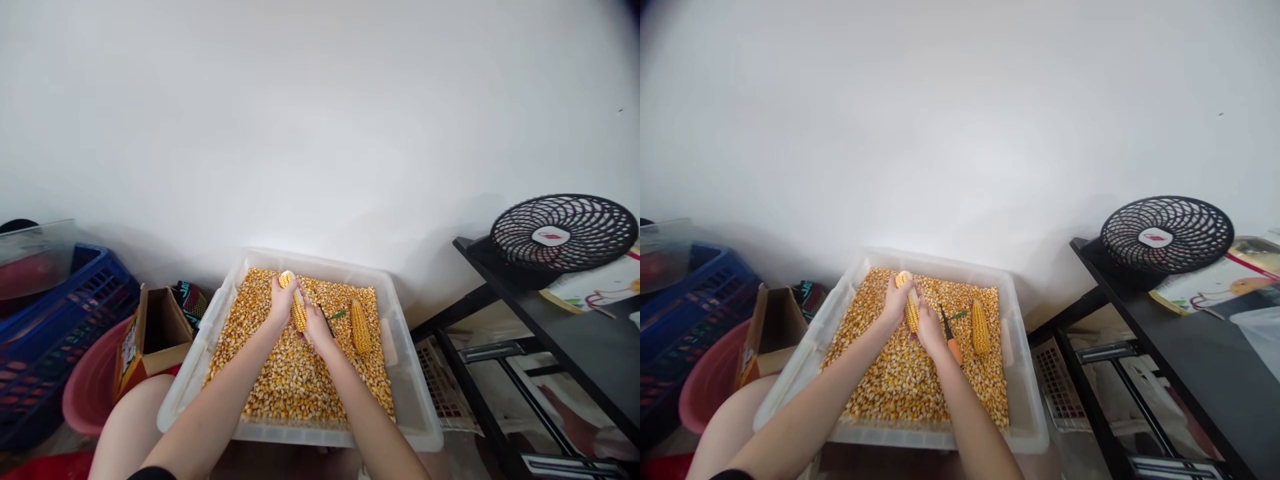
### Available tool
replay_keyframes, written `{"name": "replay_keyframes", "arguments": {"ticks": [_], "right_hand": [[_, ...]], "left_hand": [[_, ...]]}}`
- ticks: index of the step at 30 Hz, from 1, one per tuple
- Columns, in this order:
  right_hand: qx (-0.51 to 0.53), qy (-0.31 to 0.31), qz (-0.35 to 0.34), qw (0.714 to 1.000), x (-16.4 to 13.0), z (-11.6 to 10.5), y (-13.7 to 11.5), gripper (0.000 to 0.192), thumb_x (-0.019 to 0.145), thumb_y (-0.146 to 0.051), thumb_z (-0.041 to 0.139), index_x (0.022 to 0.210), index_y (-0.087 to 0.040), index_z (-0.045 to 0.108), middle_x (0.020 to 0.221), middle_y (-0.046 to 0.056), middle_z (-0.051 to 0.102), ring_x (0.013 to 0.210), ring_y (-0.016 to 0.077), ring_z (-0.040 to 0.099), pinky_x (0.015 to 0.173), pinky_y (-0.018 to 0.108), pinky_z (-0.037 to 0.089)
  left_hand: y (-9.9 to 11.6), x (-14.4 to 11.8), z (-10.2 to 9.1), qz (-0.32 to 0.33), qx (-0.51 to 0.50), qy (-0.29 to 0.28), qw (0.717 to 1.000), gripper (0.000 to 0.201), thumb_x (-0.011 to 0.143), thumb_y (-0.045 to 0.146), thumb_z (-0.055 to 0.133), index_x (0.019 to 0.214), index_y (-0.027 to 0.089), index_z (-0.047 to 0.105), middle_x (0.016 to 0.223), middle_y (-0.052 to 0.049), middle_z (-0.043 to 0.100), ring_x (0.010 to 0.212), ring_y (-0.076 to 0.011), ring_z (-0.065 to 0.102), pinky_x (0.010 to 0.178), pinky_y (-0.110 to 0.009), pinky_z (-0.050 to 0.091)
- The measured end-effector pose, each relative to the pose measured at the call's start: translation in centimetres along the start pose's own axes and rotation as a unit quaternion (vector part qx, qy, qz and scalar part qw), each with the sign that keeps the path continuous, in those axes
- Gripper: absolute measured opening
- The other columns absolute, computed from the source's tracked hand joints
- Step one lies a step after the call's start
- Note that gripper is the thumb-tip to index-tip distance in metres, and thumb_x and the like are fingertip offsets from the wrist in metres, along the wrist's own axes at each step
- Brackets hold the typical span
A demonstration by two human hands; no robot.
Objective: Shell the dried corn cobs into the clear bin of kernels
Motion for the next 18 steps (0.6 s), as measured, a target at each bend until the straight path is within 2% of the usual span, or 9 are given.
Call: {"name": "replay_keyframes", "arguments": {"ticks": [3, 5, 8, 13, 18], "right_hand": [[0.0, -0.006, -0.014, 1.0, -0.31, 0.13, -0.71, 0.053, 0.08, -0.061, 0.029, 0.096, -0.018, 0.055, 0.054, 0.001, 0.054, 0.037, 0.0098, 0.045, 0.032, 0.019, 0.033], [-0.01, -0.023, -0.033, 0.999, -0.5, 0.32, -1.09, 0.051, 0.078, -0.062, 0.036, 0.098, -0.018, 0.054, 0.059, 0.001, 0.056, 0.041, 0.0099, 0.048, 0.034, 0.019, 0.037], [-0.035, -0.01, -0.043, 0.998, -0.48, 0.28, -0.99, 0.047, 0.076, -0.059, 0.043, 0.097, -0.018, 0.054, 0.063, 0.001, 0.058, 0.042, 0.0099, 0.048, 0.035, 0.02, 0.039], [-0.032, 0.015, -0.024, 0.999, -0.15, -0.04, -0.56, 0.049, 0.082, -0.058, 0.03, 0.097, -0.018, 0.054, 0.062, 0.002, 0.058, 0.04, 0.01, 0.048, 0.036, 0.021, 0.04], [-0.038, -0.047, -0.056, 0.997, -0.31, 0.14, -1.14, 0.047, 0.08, -0.058, 0.037, 0.107, -0.022, 0.049, 0.077, 0.003, 0.061, 0.045, 0.0103, 0.052, 0.041, 0.025, 0.046]], "left_hand": [[0.38, -0.15, 0.12, -0.004, 0.003, -0.001, 1.0, 0.033, 0.061, 0.018, 0.059, 0.086, 0.022, 0.036, 0.063, 0.005, 0.05, 0.047, -0.0095, 0.053, 0.045, -0.02, 0.043], [0.56, -0.19, 0.11, -0.005, 0.015, 0.001, 1.0, 0.032, 0.062, 0.019, 0.059, 0.085, 0.022, 0.037, 0.063, 0.005, 0.05, 0.047, -0.0099, 0.053, 0.043, -0.02, 0.043], [0.59, -0.26, 0.2, 0.01, 0.026, -0.009, 1.0, 0.034, 0.062, 0.02, 0.06, 0.087, 0.021, 0.037, 0.063, 0.005, 0.05, 0.047, -0.0101, 0.054, 0.043, -0.02, 0.043], [0.49, -0.43, 0.56, 0.008, 0.023, -0.022, 0.999, 0.037, 0.061, 0.02, 0.06, 0.09, 0.022, 0.037, 0.06, 0.007, 0.048, 0.046, -0.0093, 0.053, 0.043, -0.02, 0.043], [1.04, 0.03, 0.08, -0.001, -0.007, 0.006, 1.0, 0.033, 0.062, 0.021, 0.059, 0.085, 0.022, 0.036, 0.061, 0.005, 0.05, 0.047, -0.0105, 0.053, 0.043, -0.021, 0.043]]}}
Point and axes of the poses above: each hand's wrist, its own x-axis towards the middle knuckle, its own z-axis out of the palm, y = z × x, the point moved 4 cm from there along x, towards the middle knuckle
